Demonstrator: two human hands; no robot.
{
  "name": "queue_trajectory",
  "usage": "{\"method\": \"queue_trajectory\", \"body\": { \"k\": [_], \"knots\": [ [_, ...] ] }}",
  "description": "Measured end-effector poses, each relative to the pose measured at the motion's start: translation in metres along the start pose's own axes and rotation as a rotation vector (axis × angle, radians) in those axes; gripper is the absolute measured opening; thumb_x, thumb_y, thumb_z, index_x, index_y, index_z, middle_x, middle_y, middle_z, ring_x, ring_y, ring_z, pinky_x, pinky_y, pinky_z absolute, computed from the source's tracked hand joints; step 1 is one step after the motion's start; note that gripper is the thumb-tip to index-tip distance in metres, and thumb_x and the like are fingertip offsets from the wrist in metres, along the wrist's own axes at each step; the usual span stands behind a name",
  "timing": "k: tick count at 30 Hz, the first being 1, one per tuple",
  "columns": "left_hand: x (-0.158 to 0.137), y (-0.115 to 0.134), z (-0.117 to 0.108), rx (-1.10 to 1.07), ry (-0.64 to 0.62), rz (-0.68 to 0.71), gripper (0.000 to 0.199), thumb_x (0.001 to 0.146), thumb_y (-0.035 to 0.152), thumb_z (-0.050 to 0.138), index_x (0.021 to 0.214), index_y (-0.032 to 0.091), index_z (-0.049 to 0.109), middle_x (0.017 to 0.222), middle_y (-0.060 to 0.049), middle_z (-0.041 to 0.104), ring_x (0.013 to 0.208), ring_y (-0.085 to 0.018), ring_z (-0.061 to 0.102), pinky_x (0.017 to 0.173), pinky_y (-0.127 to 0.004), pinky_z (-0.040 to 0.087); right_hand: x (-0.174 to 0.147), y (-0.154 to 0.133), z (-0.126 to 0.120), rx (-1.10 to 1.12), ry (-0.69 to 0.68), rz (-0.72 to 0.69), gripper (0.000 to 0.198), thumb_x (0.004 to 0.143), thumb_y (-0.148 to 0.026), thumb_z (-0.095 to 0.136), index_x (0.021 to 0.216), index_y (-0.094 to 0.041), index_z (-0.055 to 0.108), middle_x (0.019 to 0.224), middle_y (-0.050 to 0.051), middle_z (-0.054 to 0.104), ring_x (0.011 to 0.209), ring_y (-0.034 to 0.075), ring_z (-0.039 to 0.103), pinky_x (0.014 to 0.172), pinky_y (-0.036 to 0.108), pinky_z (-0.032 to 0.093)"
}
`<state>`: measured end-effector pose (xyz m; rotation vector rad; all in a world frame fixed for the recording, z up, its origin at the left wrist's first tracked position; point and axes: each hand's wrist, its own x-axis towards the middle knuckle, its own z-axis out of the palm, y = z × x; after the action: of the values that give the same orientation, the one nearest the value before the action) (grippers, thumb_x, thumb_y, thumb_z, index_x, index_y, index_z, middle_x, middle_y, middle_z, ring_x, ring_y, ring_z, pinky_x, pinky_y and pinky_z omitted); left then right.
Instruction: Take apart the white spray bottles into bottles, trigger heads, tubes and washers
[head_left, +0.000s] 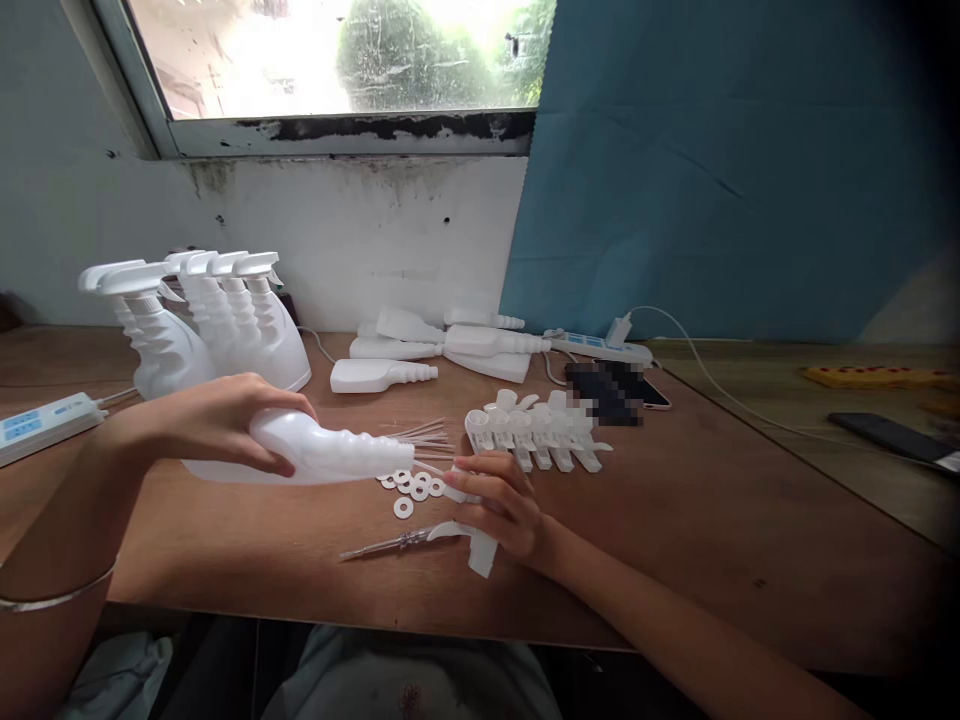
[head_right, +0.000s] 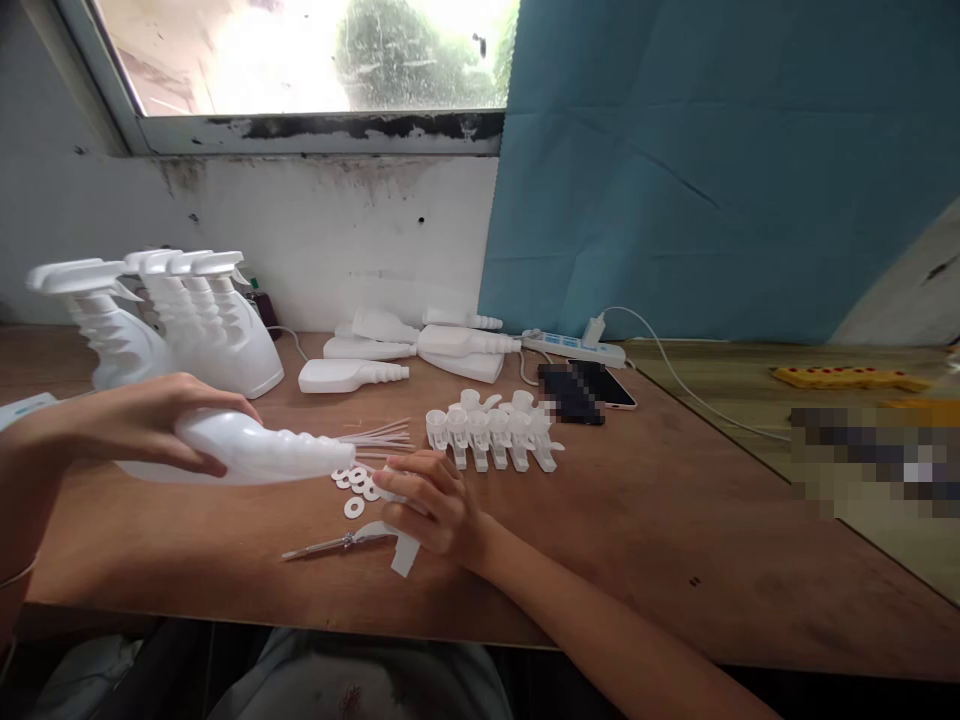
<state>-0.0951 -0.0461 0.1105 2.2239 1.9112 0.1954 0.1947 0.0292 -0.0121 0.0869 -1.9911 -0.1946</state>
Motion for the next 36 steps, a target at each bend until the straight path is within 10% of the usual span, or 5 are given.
{"method": "queue_trajectory", "body": {
  "k": [3,11,15,28,36],
  "knots": [
    [-0.007,-0.021,-0.023,0.037,-0.132,-0.017,0.045,0.068,0.044,0.059,0.108,0.022,0.057,0.085,0.003,0.064,0.073,-0.013,0.055,0.061,-0.016,0.036,0.002,-0.002,-0.005,-0.035,0.03,0.018,0.019,0.084,-0.009,0.046,0.071,-0.017,0.057,0.094,0.008,0.061,0.095,0.019,0.054,0.073,0.033,0.052],
    [-0.003,-0.063,-0.022,0.22,0.544,-0.286,0.05,0.065,0.049,0.061,0.107,0.023,0.056,0.084,0.005,0.06,0.074,-0.01,0.052,0.064,-0.015,0.035,-0.004,-0.006,-0.014,-0.062,0.094,0.005,0.012,0.081,-0.014,0.051,0.075,-0.023,0.057,0.104,0.003,0.057,0.1,0.018,0.054,0.077,0.034,0.051],
    [0.022,-0.066,-0.007,0.244,0.658,-0.285,0.051,0.07,0.047,0.057,0.112,0.019,0.051,0.09,0.002,0.06,0.077,-0.011,0.053,0.071,-0.017,0.038,-0.004,-0.007,-0.015,-0.059,0.123,-0.019,0.013,0.081,-0.016,0.05,0.074,-0.025,0.055,0.106,0.001,0.056,0.1,0.017,0.053,0.076,0.033,0.051],
    [0.201,0.066,0.077,0.327,0.395,0.166,0.048,0.069,0.036,0.057,0.112,0.015,0.047,0.107,-0.01,0.06,0.094,-0.024,0.057,0.077,-0.031,0.041,0.003,-0.014,0.0,-0.02,0.173,-0.105,0.017,0.082,-0.016,0.042,0.069,-0.021,0.053,0.095,0.002,0.057,0.095,0.015,0.055,0.076,0.029,0.051],
    [0.253,0.101,0.104,0.375,0.308,0.26,0.046,0.072,0.036,0.053,0.112,0.015,0.046,0.108,-0.011,0.059,0.097,-0.026,0.055,0.082,-0.037,0.037,0.001,-0.014,0.004,0.0,0.231,-0.113,0.014,0.08,-0.015,0.046,0.069,-0.019,0.054,0.096,0.003,0.058,0.092,0.016,0.056,0.075,0.029,0.051]
  ]
}}
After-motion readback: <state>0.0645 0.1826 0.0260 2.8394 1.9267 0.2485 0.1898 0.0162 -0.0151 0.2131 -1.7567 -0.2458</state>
